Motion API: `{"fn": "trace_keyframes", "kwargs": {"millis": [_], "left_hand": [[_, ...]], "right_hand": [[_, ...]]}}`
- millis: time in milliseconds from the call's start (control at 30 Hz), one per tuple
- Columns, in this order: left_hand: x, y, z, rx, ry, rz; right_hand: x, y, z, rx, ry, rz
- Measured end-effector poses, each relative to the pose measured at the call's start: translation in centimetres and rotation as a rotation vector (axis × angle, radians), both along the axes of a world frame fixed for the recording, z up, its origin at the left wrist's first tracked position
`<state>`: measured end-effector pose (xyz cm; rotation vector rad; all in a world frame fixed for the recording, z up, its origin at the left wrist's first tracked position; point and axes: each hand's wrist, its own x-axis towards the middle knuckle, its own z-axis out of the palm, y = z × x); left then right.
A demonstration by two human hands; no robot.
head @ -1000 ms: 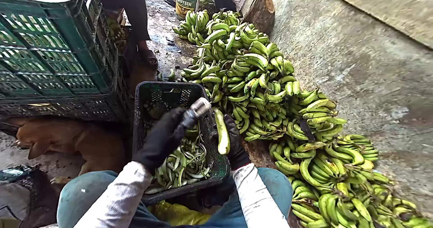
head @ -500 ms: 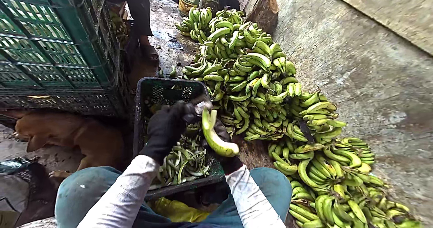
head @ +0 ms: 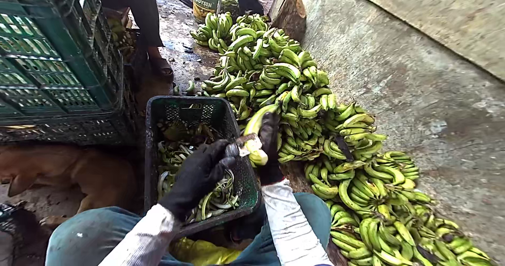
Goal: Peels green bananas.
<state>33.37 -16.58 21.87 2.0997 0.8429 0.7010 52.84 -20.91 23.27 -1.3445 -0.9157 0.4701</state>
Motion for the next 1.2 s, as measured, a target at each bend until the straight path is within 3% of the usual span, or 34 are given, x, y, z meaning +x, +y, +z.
{"fn": "trace_keyframes", "kwargs": {"millis": [100,167,233,367,467,567,633,700,767,833,900,1000,1100,1200], "left_hand": [[-0.7,3.1,0.1,0.012,0.122,0.204],[-1.2,4.4,0.2,-0.016,0.118,0.317],[-1.7,4.4,0.4,-0.058,0.067,0.345],[-1.1,1.6,0.3,-0.077,-0.058,0.171],[0.2,-0.9,-0.4,0.067,-0.104,0.109],[1.0,-2.0,-0.6,0.247,-0.138,0.179],[0.8,-1.4,-0.6,0.27,-0.12,0.215],[0.0,0.1,-0.2,0.236,-0.026,0.216],[-0.9,2.1,0.0,0.199,0.061,0.201],[-1.8,4.3,-0.4,0.196,0.112,0.15],[-2.4,5.8,-0.8,0.223,0.121,0.072],[-2.4,7.0,-1.5,0.275,0.125,-0.023],[-2.1,7.8,-2.6,0.243,0.226,0.028],[-1.8,7.7,-2.7,0.132,0.278,0.147]], "right_hand": [[-0.8,0.0,-2.3,-0.046,0.377,0.623],[-1.6,0.2,-2.0,-0.164,0.344,0.758],[-1.4,0.5,-1.9,-0.176,0.288,0.654],[-0.4,1.6,-1.6,-0.012,0.221,0.225],[-0.9,2.3,0.1,0.136,0.223,-0.05],[-1.4,3.2,1.7,0.241,0.366,-0.202],[-1.5,3.1,2.0,0.202,0.321,-0.2],[-1.2,2.2,1.4,0.049,0.147,-0.042],[-0.5,1.1,0.2,-0.082,0.052,0.249],[-0.1,0.8,-0.2,-0.165,0.084,0.579],[-0.1,0.5,-0.1,-0.293,0.098,0.768],[0.0,-0.4,0.5,-0.414,0.066,0.851],[-0.4,-0.6,1.0,-0.595,-0.039,0.953],[0.2,-0.3,-1.3,-0.475,0.181,0.841]]}}
